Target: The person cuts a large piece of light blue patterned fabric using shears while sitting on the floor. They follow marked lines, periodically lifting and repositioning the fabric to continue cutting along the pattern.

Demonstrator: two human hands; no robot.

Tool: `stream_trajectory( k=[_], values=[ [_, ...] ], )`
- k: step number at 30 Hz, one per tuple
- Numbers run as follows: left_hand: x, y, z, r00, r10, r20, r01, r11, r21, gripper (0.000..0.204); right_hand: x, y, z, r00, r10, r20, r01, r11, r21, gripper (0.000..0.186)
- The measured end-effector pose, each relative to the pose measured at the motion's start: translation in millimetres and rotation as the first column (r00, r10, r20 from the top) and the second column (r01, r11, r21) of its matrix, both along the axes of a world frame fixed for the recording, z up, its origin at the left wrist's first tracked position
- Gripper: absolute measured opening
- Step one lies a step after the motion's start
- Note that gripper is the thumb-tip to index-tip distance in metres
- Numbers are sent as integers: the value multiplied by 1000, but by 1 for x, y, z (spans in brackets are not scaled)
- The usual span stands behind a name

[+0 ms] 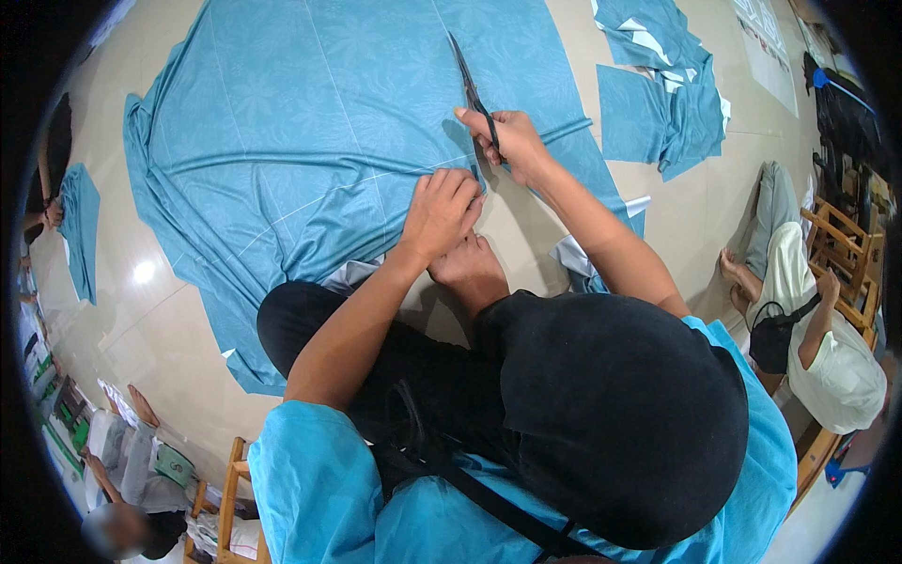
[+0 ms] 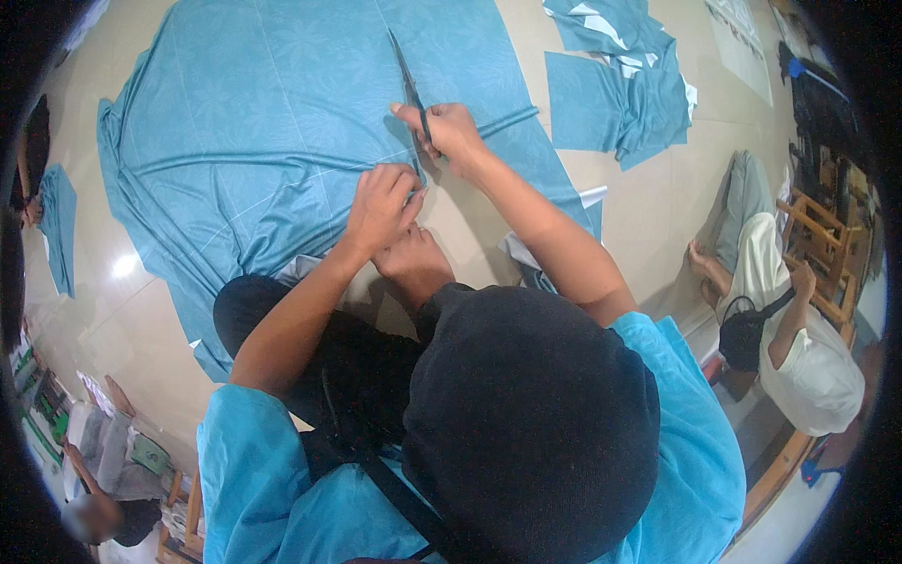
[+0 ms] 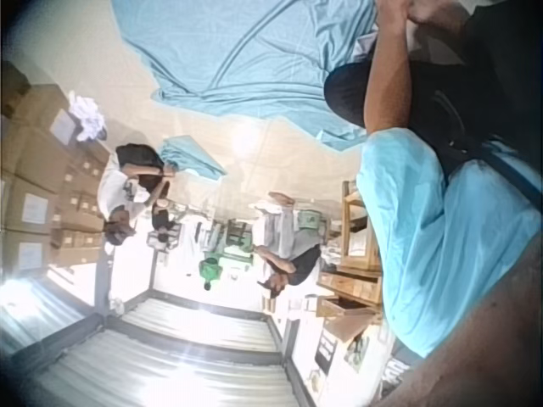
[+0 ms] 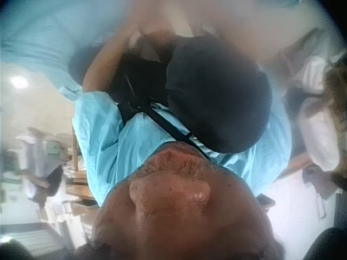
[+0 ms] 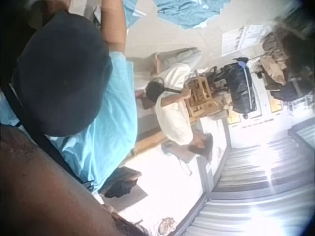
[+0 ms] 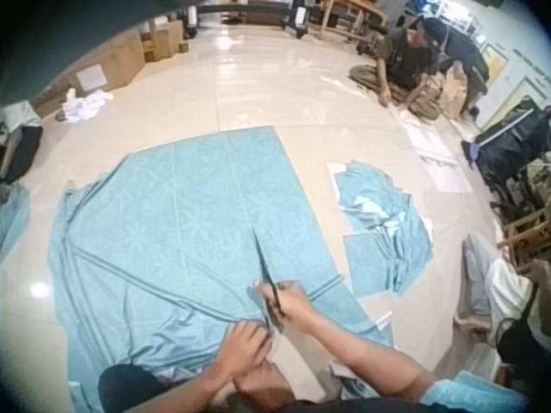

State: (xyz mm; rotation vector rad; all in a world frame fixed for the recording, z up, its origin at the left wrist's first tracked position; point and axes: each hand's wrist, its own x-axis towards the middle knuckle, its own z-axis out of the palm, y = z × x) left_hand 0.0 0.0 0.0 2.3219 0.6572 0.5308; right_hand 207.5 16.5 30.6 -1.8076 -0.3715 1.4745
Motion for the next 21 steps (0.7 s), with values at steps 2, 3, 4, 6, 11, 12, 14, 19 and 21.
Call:
stream_trajectory(
  k=[2,3,4,6,11,12,14,19,21],
  values=[
    [0,-1,0,1000,3,3,-3,1000,-4,19,1,1,-1,1000,2,-8,-2,1000,6,54],
    [-1,0,0,1000,5,5,-5,1000,1,19,0,3,-1,1000,7,-2,-7,1000,10,54],
    [0,1,-1,1000,6,9,-6,1000,6,19,1,4,-1,1000,11,6,-11,1000,14,55],
    [0,-1,-1,1000,8,9,-8,1000,12,19,1,3,-2,1000,13,12,-13,1000,13,55],
    [-2,0,-1,1000,10,-8,-10,1000,24,20,-1,5,-6,1000,15,21,-15,1000,12,55],
    [-3,0,0,1000,9,-10,-9,1000,22,19,-1,5,-6,1000,17,26,-17,1000,9,55],
    [-2,0,0,1000,8,-14,-7,1000,18,19,-1,5,-6,999,21,37,-21,1000,4,54],
    [-2,-1,1,1000,7,-24,-6,1000,19,19,-1,4,-6,999,17,36,-18,1000,9,52],
    [-2,0,1,1000,4,-25,-4,1000,21,19,0,5,-5,999,12,37,-13,1000,5,53]
  ],
)
